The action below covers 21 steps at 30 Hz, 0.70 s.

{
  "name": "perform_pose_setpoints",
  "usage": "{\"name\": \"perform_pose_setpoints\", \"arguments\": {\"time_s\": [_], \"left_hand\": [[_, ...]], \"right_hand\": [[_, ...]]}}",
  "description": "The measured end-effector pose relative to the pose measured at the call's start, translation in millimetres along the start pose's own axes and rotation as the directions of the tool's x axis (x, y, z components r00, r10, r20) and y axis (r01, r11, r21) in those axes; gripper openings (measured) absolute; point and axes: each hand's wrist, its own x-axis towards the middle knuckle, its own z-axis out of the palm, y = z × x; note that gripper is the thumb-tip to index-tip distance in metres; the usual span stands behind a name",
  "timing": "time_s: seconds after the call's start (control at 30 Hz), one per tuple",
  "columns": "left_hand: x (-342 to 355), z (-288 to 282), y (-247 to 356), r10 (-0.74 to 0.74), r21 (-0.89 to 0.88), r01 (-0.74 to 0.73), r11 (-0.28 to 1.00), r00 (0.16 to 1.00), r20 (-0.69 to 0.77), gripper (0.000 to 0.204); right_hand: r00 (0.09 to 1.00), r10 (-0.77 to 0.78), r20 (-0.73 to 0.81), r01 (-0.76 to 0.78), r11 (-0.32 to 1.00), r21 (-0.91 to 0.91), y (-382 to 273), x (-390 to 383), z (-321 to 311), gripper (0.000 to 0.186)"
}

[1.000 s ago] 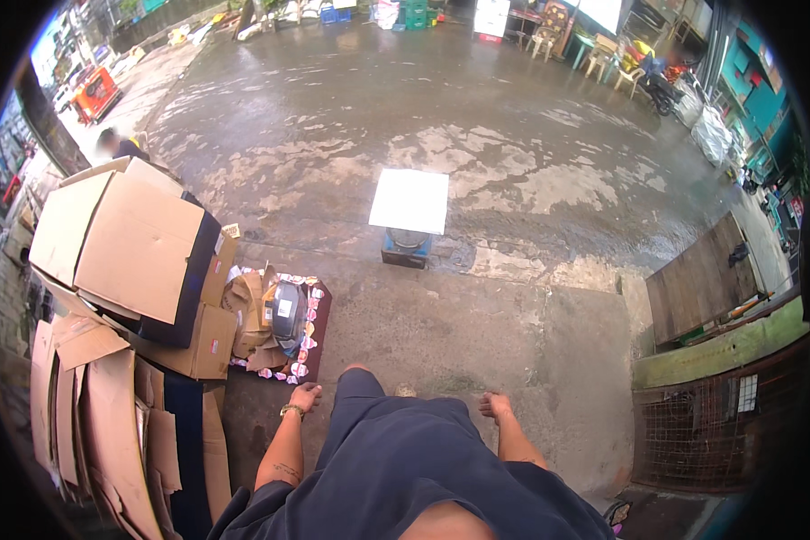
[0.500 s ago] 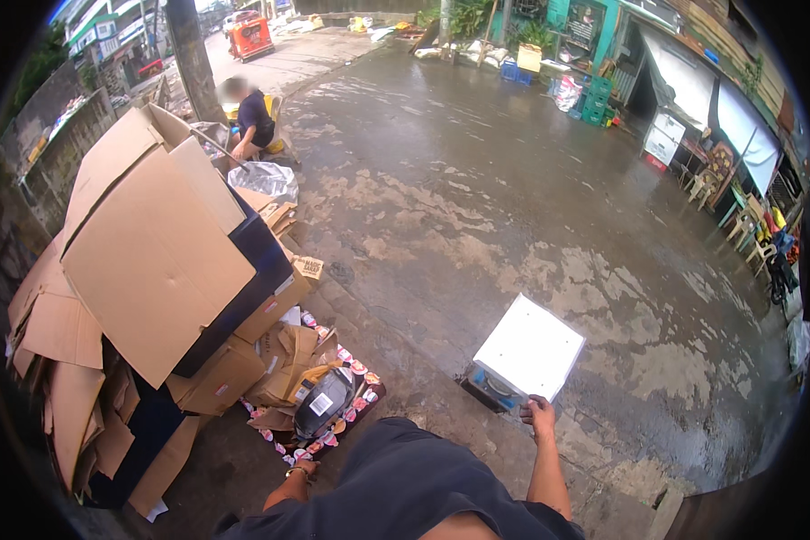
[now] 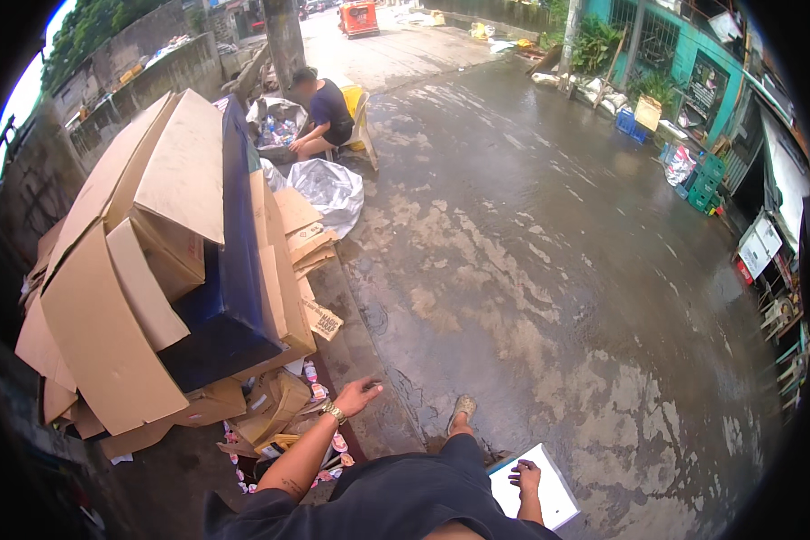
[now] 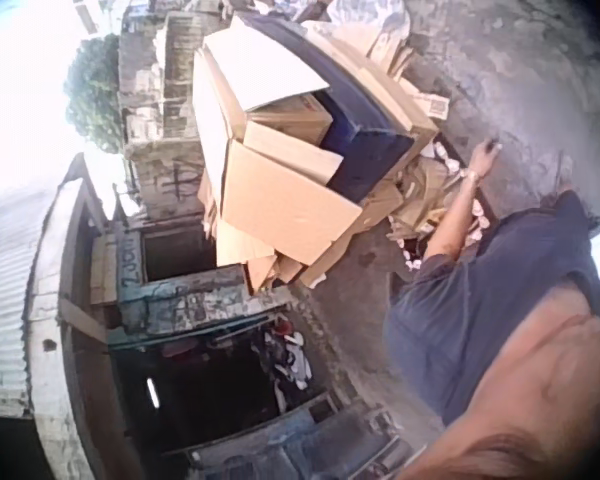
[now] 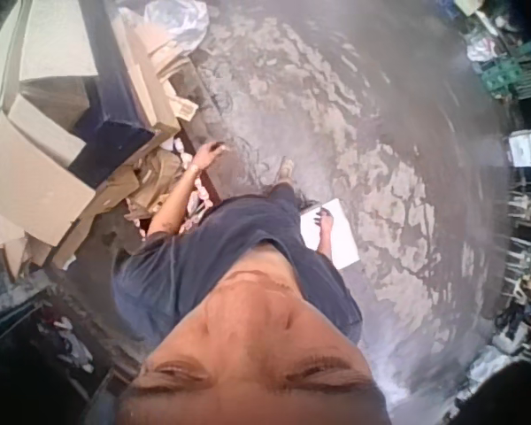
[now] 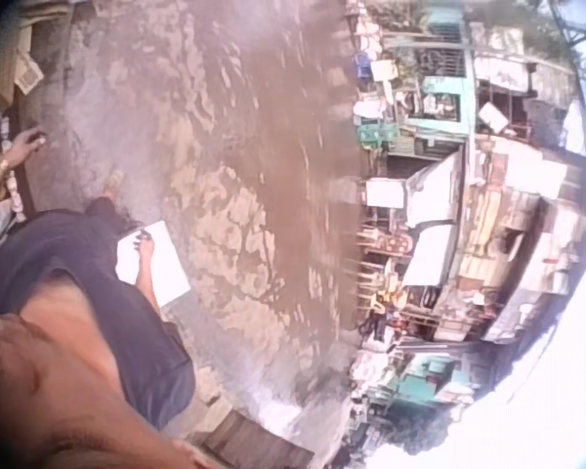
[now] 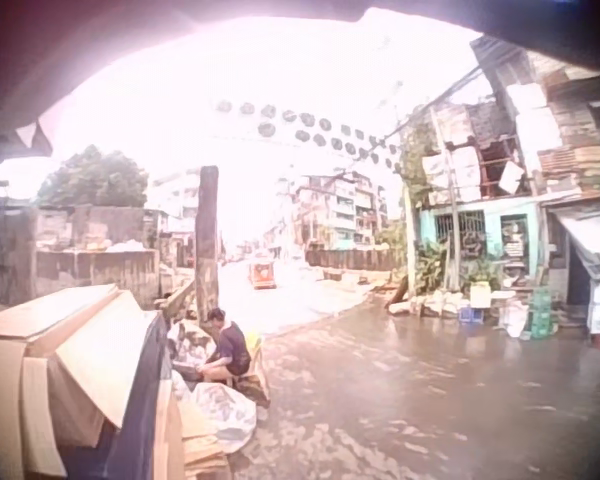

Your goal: The person sits on the floor and uses pliers and a screwdriver to manipulate a green plastic object, then examines and pries at a white remote control. The person later walks outside and handles large sacks of material.

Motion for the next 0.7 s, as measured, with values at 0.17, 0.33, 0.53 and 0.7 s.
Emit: {"name": "perform_pose_setpoints", "arguments": {"time_s": [0.17,0.33,0.53,0.7], "left_hand": [[94,46,-170,-0.668,-0.622,0.379,0.685,0.668,-0.328,0.032],[99,97,-149,-0.931,-0.346,0.887,0.307,0.356,0.086,0.036],[214,163,-138,-0.936,-0.48,0.868,0.13,0.266,0.228,0.031],[502,123,-52,-0.907,-0.451,0.855,0.256,0.374,0.196,0.045]], "right_hand": [[0.991,-0.096,0.091,0.106,0.988,-0.112,-223,198,51,0.03],[0.904,-0.351,0.244,0.403,0.891,-0.208,-468,314,97,0.031],[0.82,-0.413,0.396,0.525,0.819,-0.233,-651,450,182,0.032],[0.957,-0.101,0.272,0.188,0.929,-0.318,-677,593,194,0.031]]}}
